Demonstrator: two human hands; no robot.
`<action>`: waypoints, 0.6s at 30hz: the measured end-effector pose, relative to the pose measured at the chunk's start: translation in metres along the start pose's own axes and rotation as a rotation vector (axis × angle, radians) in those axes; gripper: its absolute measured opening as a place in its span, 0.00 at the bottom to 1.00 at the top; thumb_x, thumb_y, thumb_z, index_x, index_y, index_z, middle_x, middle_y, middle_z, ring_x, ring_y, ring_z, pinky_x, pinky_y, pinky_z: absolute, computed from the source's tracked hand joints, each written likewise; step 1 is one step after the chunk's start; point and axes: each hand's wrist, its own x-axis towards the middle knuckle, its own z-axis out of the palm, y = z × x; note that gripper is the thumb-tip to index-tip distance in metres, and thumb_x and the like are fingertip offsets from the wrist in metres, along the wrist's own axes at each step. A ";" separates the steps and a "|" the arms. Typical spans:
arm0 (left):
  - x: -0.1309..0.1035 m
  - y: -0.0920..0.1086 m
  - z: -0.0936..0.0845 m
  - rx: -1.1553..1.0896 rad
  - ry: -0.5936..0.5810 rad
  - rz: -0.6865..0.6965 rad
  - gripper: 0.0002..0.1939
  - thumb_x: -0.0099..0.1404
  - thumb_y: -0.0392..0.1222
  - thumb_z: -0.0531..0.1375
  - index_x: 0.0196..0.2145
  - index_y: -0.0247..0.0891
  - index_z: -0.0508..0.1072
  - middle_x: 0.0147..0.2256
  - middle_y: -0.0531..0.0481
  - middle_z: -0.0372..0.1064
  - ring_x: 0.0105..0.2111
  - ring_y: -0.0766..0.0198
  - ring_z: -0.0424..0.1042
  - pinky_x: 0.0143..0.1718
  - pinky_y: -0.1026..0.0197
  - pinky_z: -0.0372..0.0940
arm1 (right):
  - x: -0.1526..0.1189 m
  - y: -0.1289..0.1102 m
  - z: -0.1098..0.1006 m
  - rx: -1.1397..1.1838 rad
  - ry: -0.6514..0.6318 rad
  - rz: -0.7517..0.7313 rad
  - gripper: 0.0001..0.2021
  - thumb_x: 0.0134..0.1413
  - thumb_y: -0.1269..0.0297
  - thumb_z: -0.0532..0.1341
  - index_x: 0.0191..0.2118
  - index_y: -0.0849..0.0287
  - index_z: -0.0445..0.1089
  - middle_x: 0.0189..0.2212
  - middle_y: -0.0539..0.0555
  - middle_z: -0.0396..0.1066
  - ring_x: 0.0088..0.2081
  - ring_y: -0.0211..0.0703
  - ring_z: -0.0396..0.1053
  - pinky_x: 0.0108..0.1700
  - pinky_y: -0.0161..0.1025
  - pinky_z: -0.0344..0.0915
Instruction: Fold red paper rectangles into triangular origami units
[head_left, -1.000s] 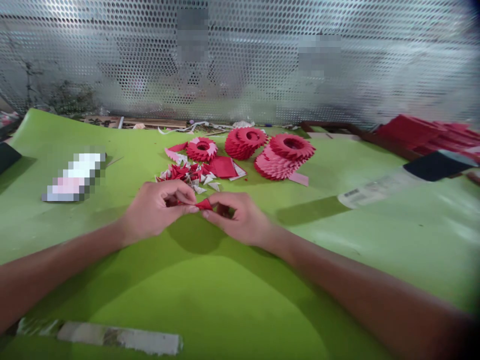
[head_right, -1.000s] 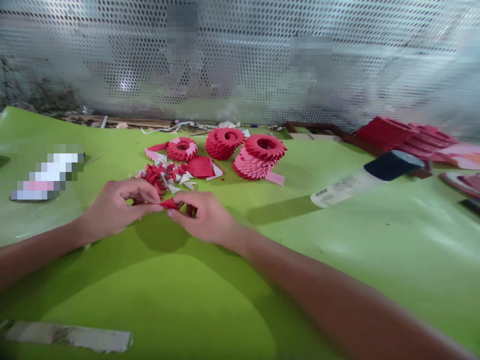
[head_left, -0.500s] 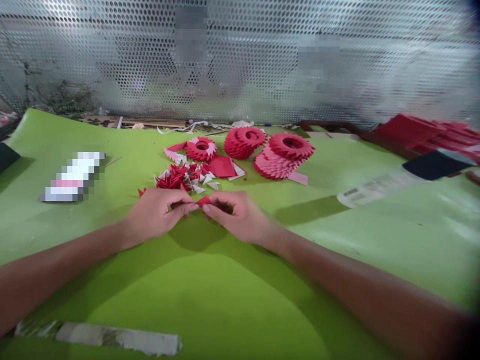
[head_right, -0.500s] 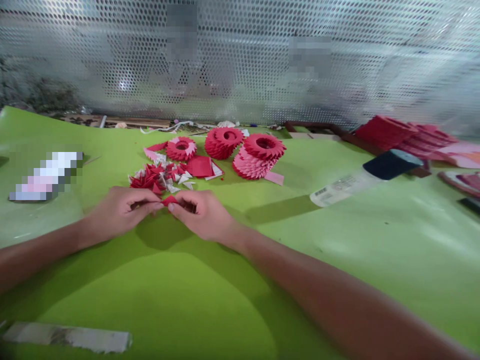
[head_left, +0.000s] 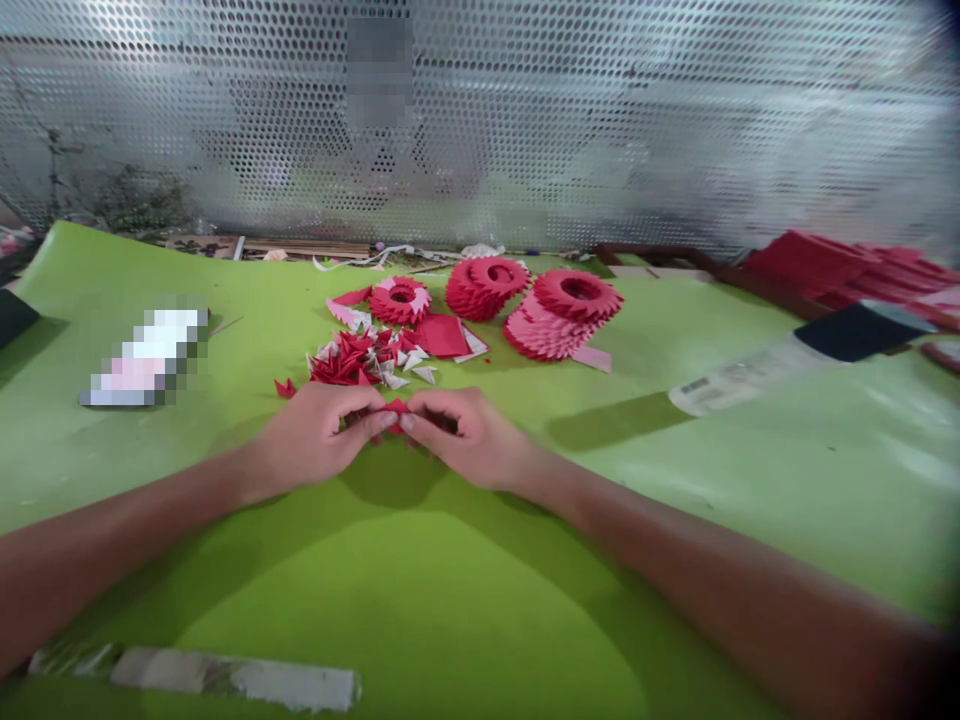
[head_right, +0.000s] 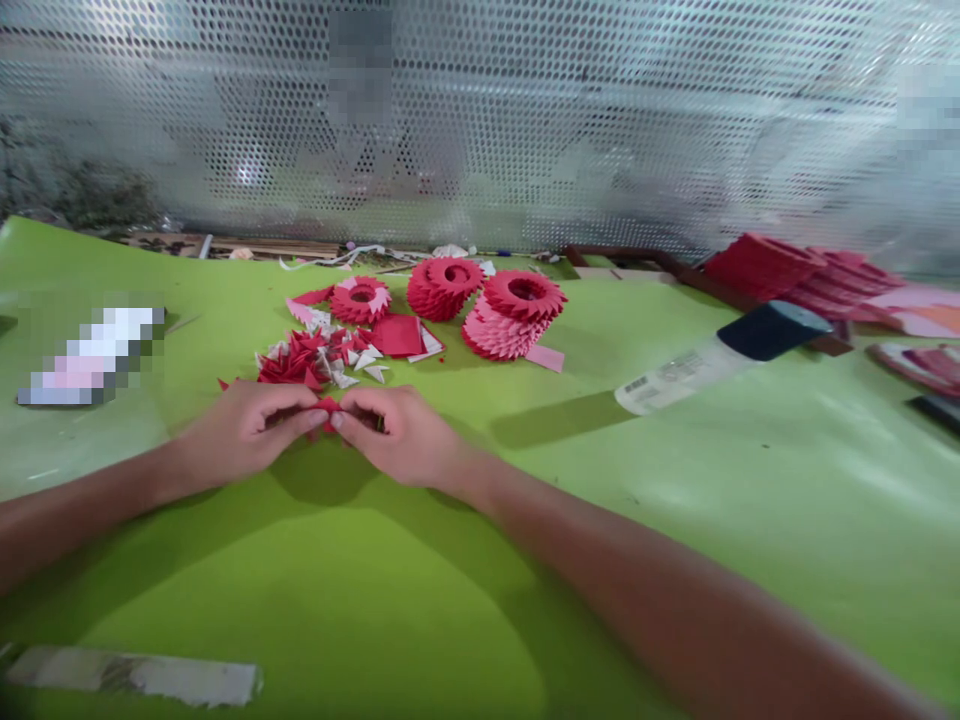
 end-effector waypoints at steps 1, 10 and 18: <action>0.000 -0.001 0.000 -0.013 0.014 -0.012 0.19 0.73 0.48 0.53 0.31 0.36 0.75 0.24 0.51 0.73 0.21 0.67 0.67 0.22 0.66 0.55 | 0.000 0.000 0.000 0.005 0.008 0.003 0.12 0.67 0.60 0.57 0.32 0.59 0.68 0.24 0.48 0.67 0.25 0.35 0.62 0.27 0.33 0.55; -0.001 -0.002 -0.002 -0.126 -0.015 -0.108 0.20 0.73 0.52 0.54 0.33 0.35 0.76 0.24 0.51 0.72 0.19 0.69 0.63 0.19 0.67 0.52 | 0.000 0.000 0.000 -0.006 -0.003 0.018 0.16 0.70 0.58 0.53 0.31 0.59 0.67 0.24 0.49 0.69 0.26 0.36 0.64 0.29 0.34 0.58; -0.001 -0.006 0.000 -0.303 -0.014 -0.176 0.20 0.71 0.54 0.56 0.32 0.35 0.75 0.25 0.50 0.74 0.21 0.68 0.68 0.21 0.66 0.59 | -0.003 0.005 0.003 -0.035 0.140 -0.070 0.10 0.65 0.59 0.60 0.46 0.58 0.70 0.35 0.53 0.74 0.28 0.36 0.68 0.28 0.33 0.64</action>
